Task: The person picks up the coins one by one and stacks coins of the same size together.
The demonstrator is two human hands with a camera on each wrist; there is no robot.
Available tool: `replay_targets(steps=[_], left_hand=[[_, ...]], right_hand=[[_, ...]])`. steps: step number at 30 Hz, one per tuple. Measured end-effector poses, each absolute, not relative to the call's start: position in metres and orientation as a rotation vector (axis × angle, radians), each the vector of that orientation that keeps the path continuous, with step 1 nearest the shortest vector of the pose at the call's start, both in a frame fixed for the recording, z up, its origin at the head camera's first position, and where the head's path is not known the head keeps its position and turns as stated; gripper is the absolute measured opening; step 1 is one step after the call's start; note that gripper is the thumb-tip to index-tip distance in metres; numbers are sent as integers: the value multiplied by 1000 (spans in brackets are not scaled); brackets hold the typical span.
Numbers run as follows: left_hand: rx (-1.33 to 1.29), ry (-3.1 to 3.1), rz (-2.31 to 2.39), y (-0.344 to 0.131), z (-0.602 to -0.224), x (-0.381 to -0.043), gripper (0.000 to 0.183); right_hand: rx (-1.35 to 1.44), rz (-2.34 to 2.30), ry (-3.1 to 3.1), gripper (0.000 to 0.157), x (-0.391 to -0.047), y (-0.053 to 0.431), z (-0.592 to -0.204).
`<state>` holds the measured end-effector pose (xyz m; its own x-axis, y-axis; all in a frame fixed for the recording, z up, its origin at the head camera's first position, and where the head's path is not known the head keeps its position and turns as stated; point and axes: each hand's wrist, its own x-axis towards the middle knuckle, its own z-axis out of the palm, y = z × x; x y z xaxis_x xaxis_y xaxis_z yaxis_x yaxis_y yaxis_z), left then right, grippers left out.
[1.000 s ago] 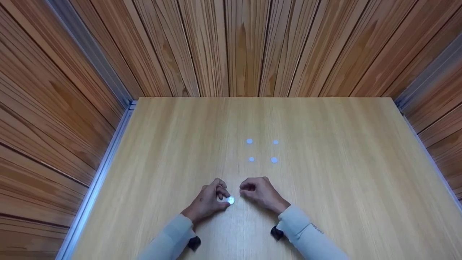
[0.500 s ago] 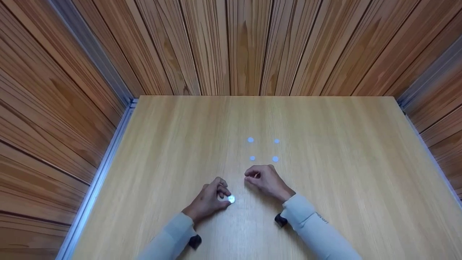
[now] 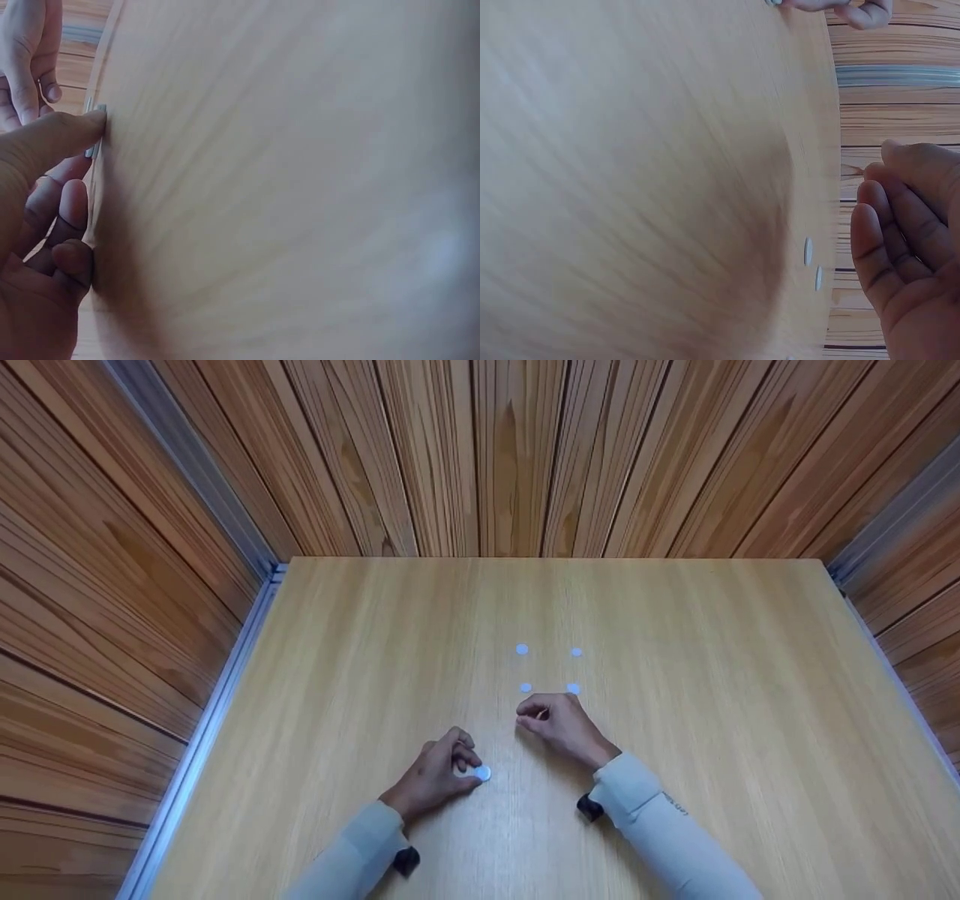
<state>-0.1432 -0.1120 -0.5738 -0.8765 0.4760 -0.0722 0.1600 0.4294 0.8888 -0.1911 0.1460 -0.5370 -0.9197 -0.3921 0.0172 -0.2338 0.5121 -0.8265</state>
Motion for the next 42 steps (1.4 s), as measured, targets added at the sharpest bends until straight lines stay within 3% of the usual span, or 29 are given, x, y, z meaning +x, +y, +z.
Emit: replay_targets(steps=[5, 15, 26, 35, 42], left_hand=[[589, 2403, 1430, -111, -574, -143, 43], [375, 2339, 1404, -107, -573, -144, 41], [383, 2328, 1413, -108, -573, -144, 39], [547, 2395, 1436, -109, -574, -142, 38], [478, 2384, 1429, -108, -573, -143, 37]], right_hand=[[-558, -1365, 2601, 12, -202, 149, -531], [-468, -1341, 2630, 15, -224, 155, -515], [-452, -1416, 2657, 10, -245, 159, -506], [-435, -1458, 2710, 15, -262, 159, -508], [-370, -1500, 2729, 18, -277, 159, -511]])
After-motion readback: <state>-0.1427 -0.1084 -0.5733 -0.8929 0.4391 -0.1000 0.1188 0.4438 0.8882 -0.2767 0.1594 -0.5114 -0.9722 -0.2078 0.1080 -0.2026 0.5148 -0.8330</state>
